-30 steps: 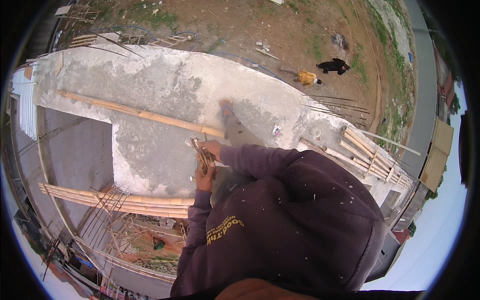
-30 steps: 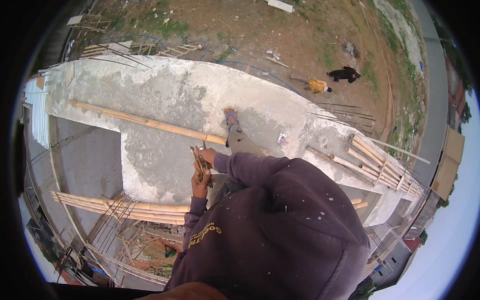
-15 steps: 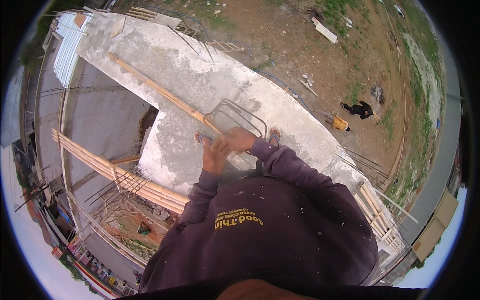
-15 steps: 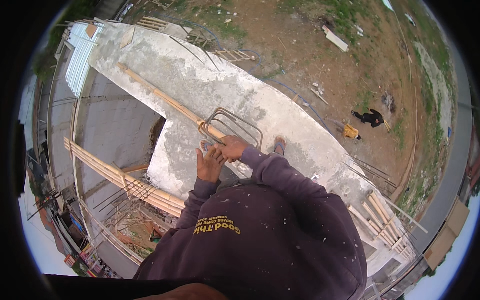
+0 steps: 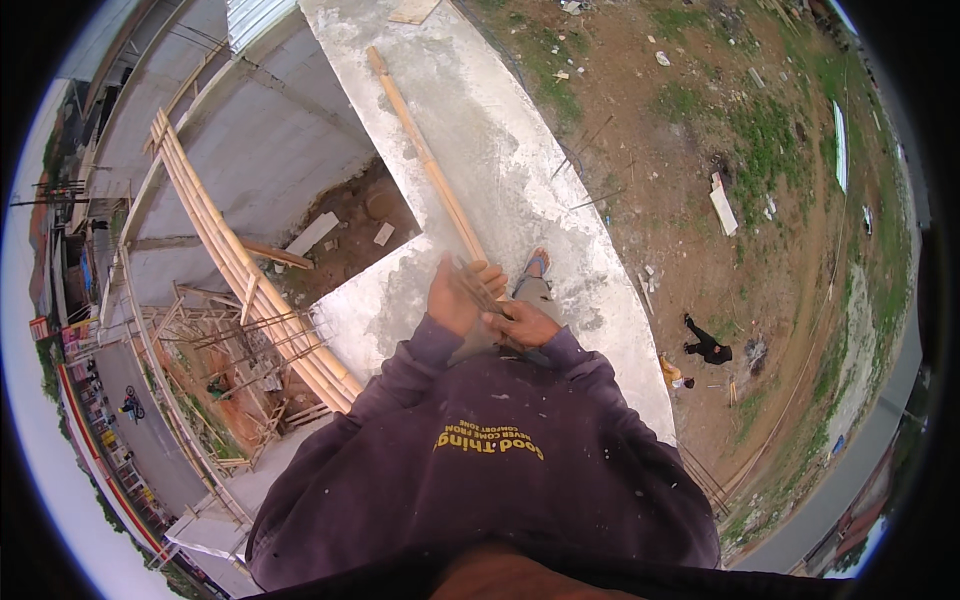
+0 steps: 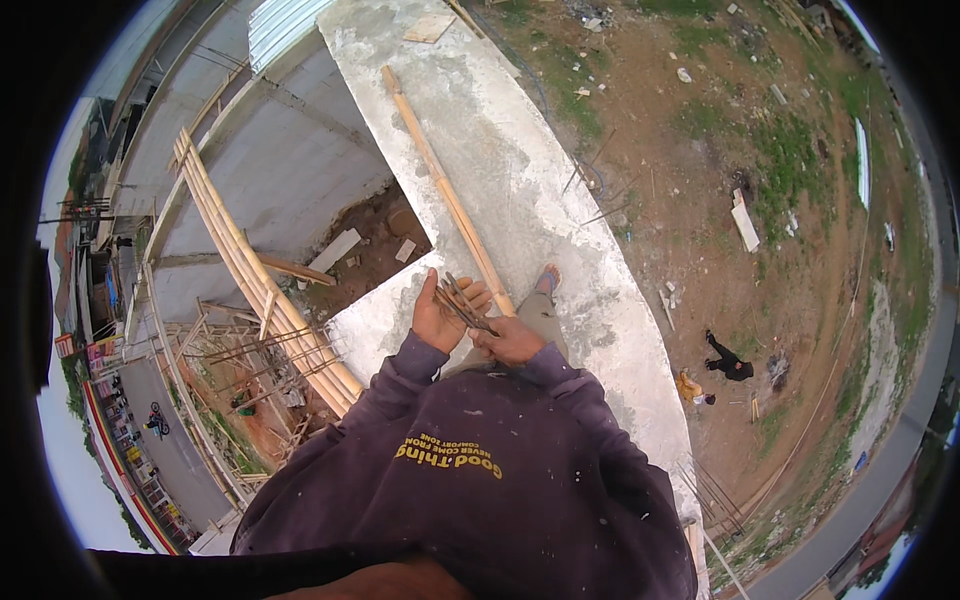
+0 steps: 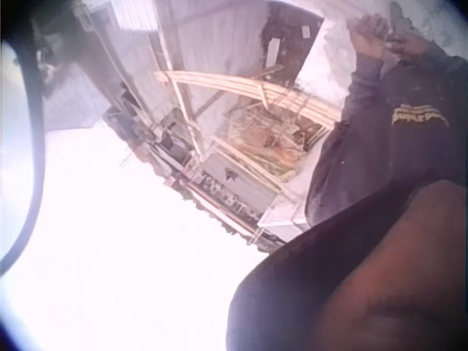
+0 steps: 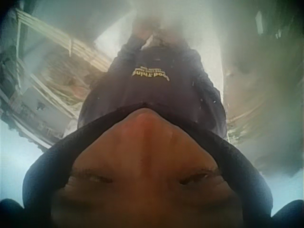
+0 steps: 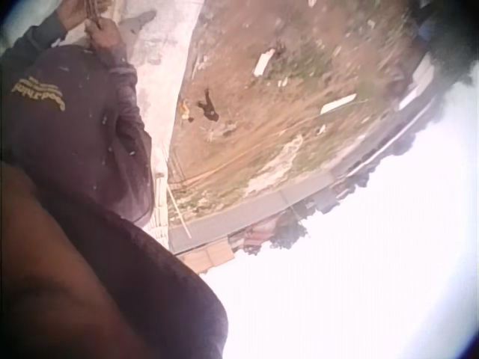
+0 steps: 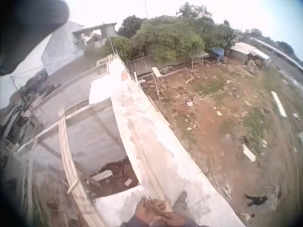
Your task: The person lifts and positions a rectangular metal rebar cage onto a vertical rebar column at a construction site. They then use a wire-tying tool to secure the cage to the column by twisting binding wires around the intersections.
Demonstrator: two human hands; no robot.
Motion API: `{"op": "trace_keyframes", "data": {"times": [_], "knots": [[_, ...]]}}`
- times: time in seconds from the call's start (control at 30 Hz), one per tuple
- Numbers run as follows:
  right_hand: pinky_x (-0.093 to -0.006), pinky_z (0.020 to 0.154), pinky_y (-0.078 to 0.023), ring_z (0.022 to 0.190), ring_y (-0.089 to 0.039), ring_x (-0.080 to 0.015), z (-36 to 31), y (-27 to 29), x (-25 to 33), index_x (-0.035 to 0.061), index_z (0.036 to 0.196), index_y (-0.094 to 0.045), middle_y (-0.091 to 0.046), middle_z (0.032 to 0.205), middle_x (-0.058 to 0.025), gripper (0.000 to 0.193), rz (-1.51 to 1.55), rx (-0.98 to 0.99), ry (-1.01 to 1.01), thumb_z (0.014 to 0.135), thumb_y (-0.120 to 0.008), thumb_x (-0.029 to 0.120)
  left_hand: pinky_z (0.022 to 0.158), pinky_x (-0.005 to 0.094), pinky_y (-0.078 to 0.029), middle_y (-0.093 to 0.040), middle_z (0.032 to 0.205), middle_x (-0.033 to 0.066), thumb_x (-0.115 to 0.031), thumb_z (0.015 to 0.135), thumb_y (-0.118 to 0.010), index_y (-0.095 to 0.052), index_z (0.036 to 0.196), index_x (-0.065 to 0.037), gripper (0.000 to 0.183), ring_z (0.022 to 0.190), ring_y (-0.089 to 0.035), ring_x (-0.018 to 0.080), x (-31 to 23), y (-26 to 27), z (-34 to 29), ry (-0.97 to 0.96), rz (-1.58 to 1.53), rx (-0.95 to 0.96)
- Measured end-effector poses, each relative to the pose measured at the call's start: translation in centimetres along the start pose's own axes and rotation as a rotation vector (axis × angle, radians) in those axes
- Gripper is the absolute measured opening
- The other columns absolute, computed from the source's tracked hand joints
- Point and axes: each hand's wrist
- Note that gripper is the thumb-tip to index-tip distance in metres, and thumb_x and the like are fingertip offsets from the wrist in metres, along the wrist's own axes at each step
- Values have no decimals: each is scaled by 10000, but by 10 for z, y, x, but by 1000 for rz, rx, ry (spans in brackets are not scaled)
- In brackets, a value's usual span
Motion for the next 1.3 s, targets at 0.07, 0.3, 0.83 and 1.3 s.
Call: {"op": "trace_keyframes", "data": {"times": [0.07,0.3,0.83,1.3], "knots": [[-313,601,-453,615,-563,-145,39,28,26,15,868,-661,-582,639,-48,453,1,22,-21,971,-561,444,1037,520,-446,-632,1162,246,-645,947,-437,-569,1172,67,759,1130,-596,414,-31,-13,34,-12,27,30],[-346,647,-478,677,-610,-181,209,167,121,5,961,-689,-645,710,-77,471,-258,176,88,963,-567,460,1055,535,-432,-569,1250,276,-480,1039,-338,-502,1242,106,642,1199,-543,426,-157,-78,158,-96,-419,40],[-332,776,-504,836,-638,-162,586,343,333,5,1113,-684,-678,844,-119,460,-308,510,-6,916,-664,421,900,473,-539,-671,1075,220,-359,1021,-484,-550,1129,-20,362,1053,-647,332,-475,-172,393,-350,-79,5],[-366,1022,-416,1283,-488,-256,927,465,570,-48,1459,-344,-485,1401,-164,1033,46,217,401,739,-817,521,605,249,-457,-635,721,45,-429,1020,-490,-645,852,-19,470,674,-588,110,-889,-305,609,-516,612,-55]]}}
Point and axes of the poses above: each hand's wrist, its own z-axis towards the middle knuckle, its own y-axis out of the back of the hand, x = y × z
